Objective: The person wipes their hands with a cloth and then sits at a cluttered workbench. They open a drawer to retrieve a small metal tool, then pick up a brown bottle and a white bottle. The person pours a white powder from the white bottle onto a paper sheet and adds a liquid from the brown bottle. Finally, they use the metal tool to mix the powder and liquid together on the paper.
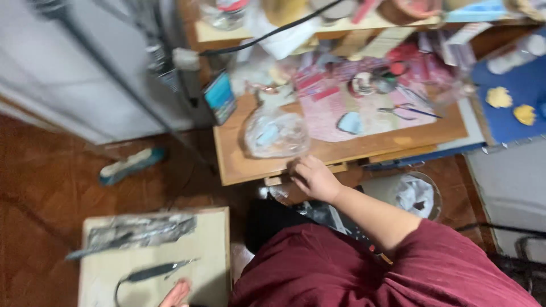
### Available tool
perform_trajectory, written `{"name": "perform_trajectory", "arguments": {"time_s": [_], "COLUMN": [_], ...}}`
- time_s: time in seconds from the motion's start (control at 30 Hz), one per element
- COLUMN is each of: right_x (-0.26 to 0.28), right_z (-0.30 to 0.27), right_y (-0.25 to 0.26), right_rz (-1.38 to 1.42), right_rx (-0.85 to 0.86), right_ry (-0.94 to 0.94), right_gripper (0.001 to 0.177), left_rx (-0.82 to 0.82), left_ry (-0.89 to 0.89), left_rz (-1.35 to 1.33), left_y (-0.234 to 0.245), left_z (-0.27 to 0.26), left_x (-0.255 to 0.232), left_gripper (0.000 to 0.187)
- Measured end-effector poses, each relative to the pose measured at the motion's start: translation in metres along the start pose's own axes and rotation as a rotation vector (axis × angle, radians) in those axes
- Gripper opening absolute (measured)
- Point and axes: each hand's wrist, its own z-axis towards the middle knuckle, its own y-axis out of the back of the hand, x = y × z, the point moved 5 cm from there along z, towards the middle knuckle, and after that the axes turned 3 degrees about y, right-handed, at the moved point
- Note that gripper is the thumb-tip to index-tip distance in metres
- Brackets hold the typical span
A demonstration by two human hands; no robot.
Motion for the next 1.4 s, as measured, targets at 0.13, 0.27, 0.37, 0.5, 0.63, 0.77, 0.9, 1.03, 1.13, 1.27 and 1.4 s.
{"name": "perform_trajectory", "arguments": {"time_s": [0.13, 0.27, 0.37, 0.5, 0.63, 0.77, 0.9, 1.03, 1.13, 1.27, 1.4], "right_x": [-0.038, -0.078, -0.107, -0.170, -0.239, -0.276, -0.294, -0.316, -0.331, -0.310, -0.312], "right_z": [-0.068, -0.130, -0.162, -0.190, -0.191, -0.182, -0.171, -0.176, -0.194, -0.241, -0.328], "right_y": [0.047, 0.098, 0.129, 0.160, 0.197, 0.227, 0.233, 0.233, 0.235, 0.260, 0.278], "right_rz": [-0.166, -0.402, -0.492, -0.597, -0.657, -0.719, -0.668, -0.576, -0.591, -0.478, -0.168], "right_rx": [-0.001, -0.107, -0.159, -0.229, -0.313, -0.357, -0.257, -0.268, -0.193, -0.443, -0.625], "right_ry": [-0.152, -0.430, -0.508, -0.616, -0.617, -0.547, -0.435, -0.327, -0.370, -0.148, -0.201], "right_gripper": [0.020, 0.015, 0.015, 0.011, 0.014, 0.014, 0.021, 0.019, 0.008, 0.010, 0.025], "left_rx": [0.098, -0.065, -0.064, -0.017, 0.023, 0.189, 0.356, 0.390, 0.346, 0.265, 0.372], "left_ry": [0.037, -0.264, -0.332, -0.317, -0.395, -0.288, -0.483, -0.809, -0.974, -1.090, -0.742], "left_rz": [-0.025, 0.408, 0.532, 0.705, 0.797, 0.691, 0.831, 0.969, 0.999, 1.115, 1.346], "left_y": [-0.078, -0.200, -0.271, -0.342, -0.406, -0.473, -0.499, -0.506, -0.521, -0.606, -0.706], "left_z": [0.040, 0.043, 0.040, 0.064, 0.137, 0.217, 0.286, 0.324, 0.319, 0.267, 0.260], "left_x": [-0.025, -0.166, -0.245, -0.300, -0.277, -0.256, -0.202, -0.176, -0.172, -0.197, -0.179], "left_gripper": [0.065, 0.054, 0.049, 0.046, 0.044, 0.045, 0.043, 0.044, 0.043, 0.043, 0.043]}}
